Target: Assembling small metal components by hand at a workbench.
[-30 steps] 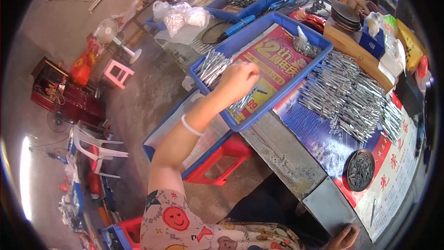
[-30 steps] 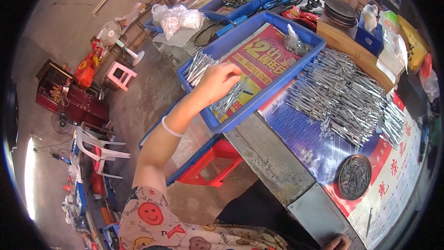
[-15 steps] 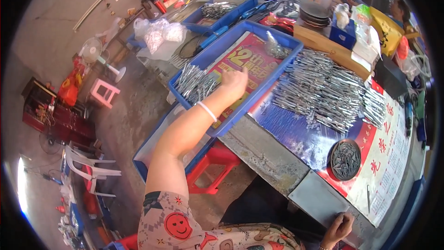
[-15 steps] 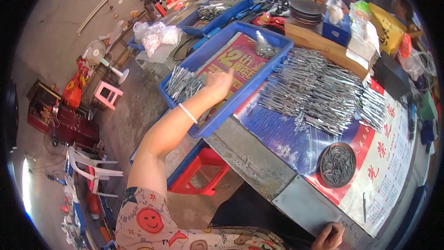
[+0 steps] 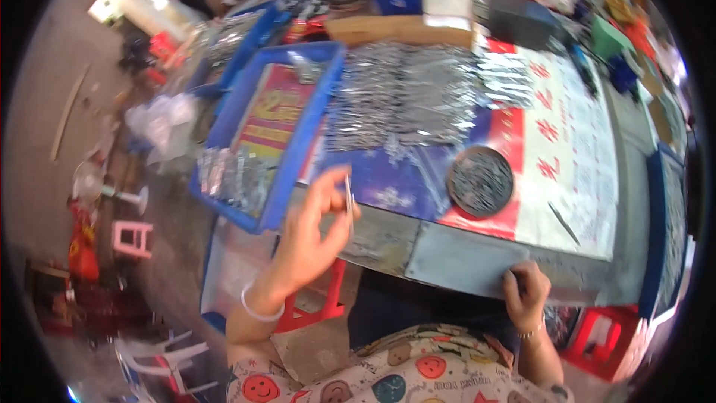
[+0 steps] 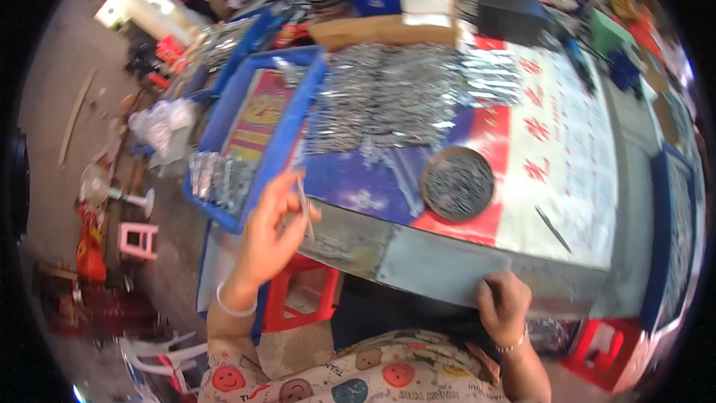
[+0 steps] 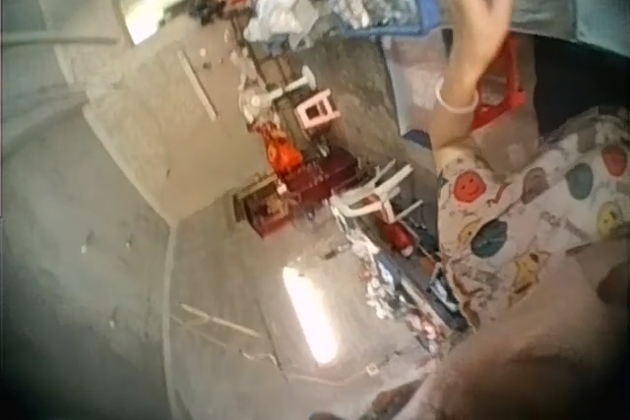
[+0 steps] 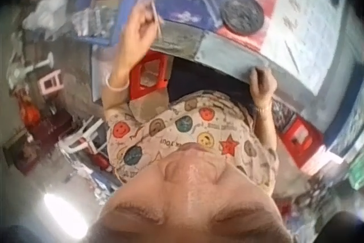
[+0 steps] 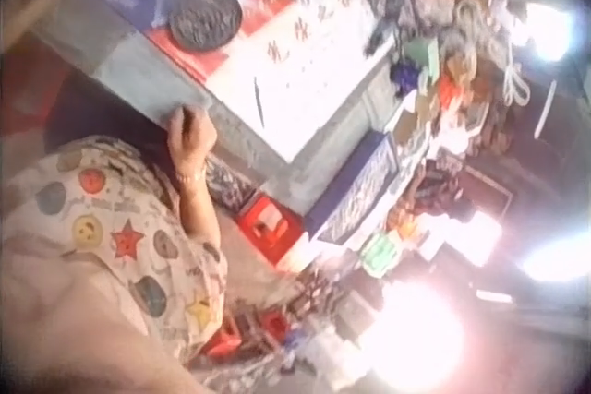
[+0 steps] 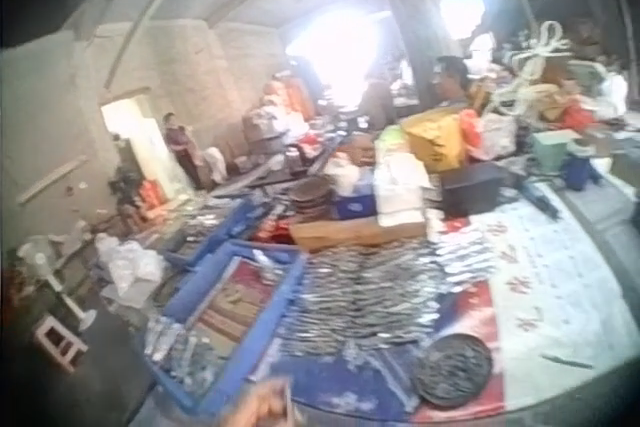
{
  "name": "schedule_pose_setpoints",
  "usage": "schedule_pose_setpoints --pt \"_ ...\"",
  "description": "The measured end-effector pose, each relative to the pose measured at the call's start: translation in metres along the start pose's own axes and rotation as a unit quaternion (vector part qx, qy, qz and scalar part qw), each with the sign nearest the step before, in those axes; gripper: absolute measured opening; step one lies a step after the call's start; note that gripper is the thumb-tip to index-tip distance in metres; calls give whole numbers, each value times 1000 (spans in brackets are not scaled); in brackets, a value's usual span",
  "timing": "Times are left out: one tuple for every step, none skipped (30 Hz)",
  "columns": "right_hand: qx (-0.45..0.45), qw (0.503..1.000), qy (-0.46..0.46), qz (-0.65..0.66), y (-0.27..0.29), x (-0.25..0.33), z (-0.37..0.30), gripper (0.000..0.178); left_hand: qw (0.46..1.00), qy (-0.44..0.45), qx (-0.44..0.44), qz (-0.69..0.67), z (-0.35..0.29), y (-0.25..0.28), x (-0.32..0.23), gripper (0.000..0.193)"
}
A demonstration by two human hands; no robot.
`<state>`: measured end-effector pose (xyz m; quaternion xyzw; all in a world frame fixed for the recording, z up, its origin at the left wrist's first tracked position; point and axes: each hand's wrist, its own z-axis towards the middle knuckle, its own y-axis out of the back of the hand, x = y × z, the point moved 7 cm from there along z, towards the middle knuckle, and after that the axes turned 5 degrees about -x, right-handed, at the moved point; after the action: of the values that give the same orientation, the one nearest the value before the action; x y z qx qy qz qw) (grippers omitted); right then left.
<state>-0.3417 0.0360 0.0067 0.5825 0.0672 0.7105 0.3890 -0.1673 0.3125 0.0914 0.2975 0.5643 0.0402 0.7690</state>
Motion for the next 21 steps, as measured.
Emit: schedule_pose_setpoints --pt "65 997 -43 7 -3 -1 5 9 998 -1 51 -28 -15 -19 -1 51" --pt "67 998 5 8 -2 9 15 11 991 44 85 -91 -32 -37 3 49" --pt "72 996 55 10 -3 19 25 13 978 89 115 -153 -47 -52 2 49" --pt "87 993 77 -8 -3 28 37 15 969 100 119 -192 -59 -66 4 47" --pt "101 990 99 -27 -2 38 50 17 959 109 122 -232 -68 -79 6 44" --pt "98 986 125 -43 -2 43 62 18 955 109 119 -250 -77 -87 6 41" --pt "92 983 147 -64 -4 44 73 19 947 117 138 -266 -82 -98 6 39" --pt "97 979 159 -89 -10 45 85 19 941 128 146 -276 -90 -104 6 37" --pt "99 974 169 -118 -13 45 96 18 934 126 153 -297 -96 -112 7 34" --pt "112 967 174 -151 -19 40 105 20 925 139 158 -316 -102 -118 7 34" --pt "127 958 179 -183 -28 32 113 23 916 153 161 -334 -107 -125 8 33" --pt "159 948 171 -216 -39 24 119 25 911 157 157 -349 -112 -128 6 32" --pt "157 939 181 -248 -46 21 124 20 904 169 160 -360 -118 -130 5 32" --pt "153 928 192 -279 -55 16 127 16 896 181 163 -370 -124 -132 4 31" --pt "150 917 210 -304 -61 12 130 15 894 183 156 -377 -130 -134 6 31" --pt "153 916 215 -301 -65 11 133 15 895 184 151 -377 -135 -133 8 31" --pt "160 911 197 -325 -71 8 136 14 896 191 151 -372 -141 -133 12 31" --pt "166 905 179 -348 -75 4 139 12 896 198 153 -366 -146 -133 15 31" --pt "168 903 181 -352 -79 3 140 8 900 197 144 -362 -150 -131 19 31" --pt "169 903 182 -351 -80 2 142 8 900 199 142 -362 -152 -130 22 31" --pt "173 905 176 -347 -81 1 144 8 900 202 135 -361 -154 -128 25 30"
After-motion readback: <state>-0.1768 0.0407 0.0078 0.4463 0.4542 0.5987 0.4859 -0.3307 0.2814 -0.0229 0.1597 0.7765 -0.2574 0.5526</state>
